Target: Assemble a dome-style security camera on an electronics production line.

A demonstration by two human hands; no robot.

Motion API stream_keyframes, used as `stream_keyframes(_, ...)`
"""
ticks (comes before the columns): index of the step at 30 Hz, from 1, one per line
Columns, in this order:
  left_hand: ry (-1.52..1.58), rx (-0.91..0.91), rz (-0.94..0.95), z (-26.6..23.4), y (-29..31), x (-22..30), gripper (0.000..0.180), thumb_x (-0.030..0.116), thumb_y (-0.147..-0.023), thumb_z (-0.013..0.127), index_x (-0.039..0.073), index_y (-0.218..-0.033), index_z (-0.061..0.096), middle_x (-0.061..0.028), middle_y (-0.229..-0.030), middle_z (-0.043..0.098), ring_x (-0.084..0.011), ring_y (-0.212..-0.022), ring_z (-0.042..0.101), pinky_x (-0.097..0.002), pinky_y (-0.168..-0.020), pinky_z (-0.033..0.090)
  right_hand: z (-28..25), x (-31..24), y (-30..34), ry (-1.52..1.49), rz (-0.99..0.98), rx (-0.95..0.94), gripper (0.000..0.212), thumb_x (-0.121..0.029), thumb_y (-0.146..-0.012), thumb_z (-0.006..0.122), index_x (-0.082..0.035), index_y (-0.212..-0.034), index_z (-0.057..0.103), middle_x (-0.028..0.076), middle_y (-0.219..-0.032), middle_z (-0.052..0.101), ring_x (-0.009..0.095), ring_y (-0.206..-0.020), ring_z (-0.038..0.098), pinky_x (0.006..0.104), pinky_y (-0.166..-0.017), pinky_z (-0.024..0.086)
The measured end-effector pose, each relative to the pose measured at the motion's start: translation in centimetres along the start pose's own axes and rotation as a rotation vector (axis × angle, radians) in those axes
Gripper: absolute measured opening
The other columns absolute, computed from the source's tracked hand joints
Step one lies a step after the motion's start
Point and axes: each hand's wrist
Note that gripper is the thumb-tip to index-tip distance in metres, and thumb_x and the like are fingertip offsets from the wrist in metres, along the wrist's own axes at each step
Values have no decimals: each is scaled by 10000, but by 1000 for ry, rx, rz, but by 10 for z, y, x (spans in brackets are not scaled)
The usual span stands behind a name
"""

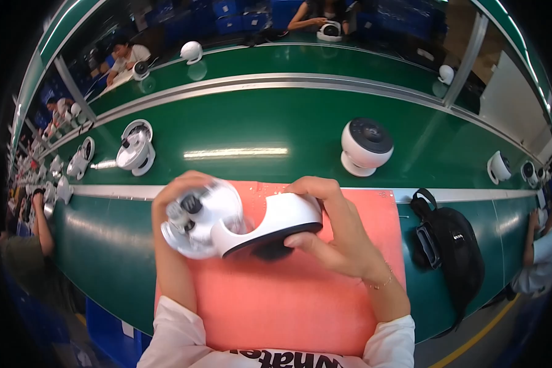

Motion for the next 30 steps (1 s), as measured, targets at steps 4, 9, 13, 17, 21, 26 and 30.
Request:
stream_keyframes(4, -166, -1271, -404, 53, -49, 7, 288, 186, -787, 635, -25, -983, 620, -112, -940, 645, -161, -882, 586, -285, -789, 456, 31, -17, -5, -234, 350, -210, 419, -158, -793, 647, -9, -1138, 462, 129, -1045, 561, 216, -966, 562, 323, -848, 440)
stream_keyframes(9, -88, -953, -244, 64, -38, 25, 411, 224, -841, 571, 27, -1195, 501, -132, -1122, 582, -221, -1040, 559, -320, -850, 452, 32, -9, -12, -125, 279, -396, 478, -169, -730, 709, -9, -1125, 493, 95, -1026, 581, 174, -929, 566, 287, -812, 439)
stream_keyframes(13, -294, -295, -205, 43, -5, 50, 301, 176, -893, 500, -7, -1132, 508, -179, -1109, 590, -262, -1054, 567, -349, -918, 436, 20, -6, -17, -146, 135, -521, 490, -179, -680, 760, -28, -1092, 543, 101, -1012, 615, 211, -912, 603, 304, -773, 466)
stream_keyframes(17, -384, -76, -286, 23, 54, 79, 269, 225, -867, 551, -34, -937, 577, -197, -921, 638, -277, -888, 638, -350, -808, 491, 44, -17, -13, -89, 317, -288, 430, -194, -739, 714, -24, -1091, 535, 117, -998, 624, 235, -896, 624, 323, -785, 481)
stream_keyframes(21, -445, -131, -194, 25, 105, 90, 355, 293, -763, 682, -27, -899, 606, -179, -751, 649, -264, -692, 663, -335, -681, 515, 66, -18, -14, -53, 468, -231, 430, -138, -746, 684, -21, -1131, 532, 107, -907, 616, 165, -834, 606, 280, -738, 480)
stream_keyframes(26, -710, -147, -249, 24, 104, 99, 405, 347, -667, 758, -17, -795, 635, -139, -622, 628, -244, -538, 633, -319, -564, 507, 70, -11, -19, 99, 398, -219, 340, -277, -762, 688, -6, -951, 606, 125, -816, 648, 237, -746, 650, 306, -676, 507)
stream_keyframes(30, -733, -225, -423, 14, 91, 102, 410, 387, -674, 745, -4, -642, 627, -115, -521, 587, -235, -467, 593, -305, -499, 473, 69, 3, -21, 429, 295, -204, 269, -270, -779, 656, -6, -745, 621, 88, -665, 571, 186, -575, 541, 292, -539, 419)
Point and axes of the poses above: each hand's wrist, its own y-axis away from the middle knuckle, its own z-axis out of the palm, x = y × z
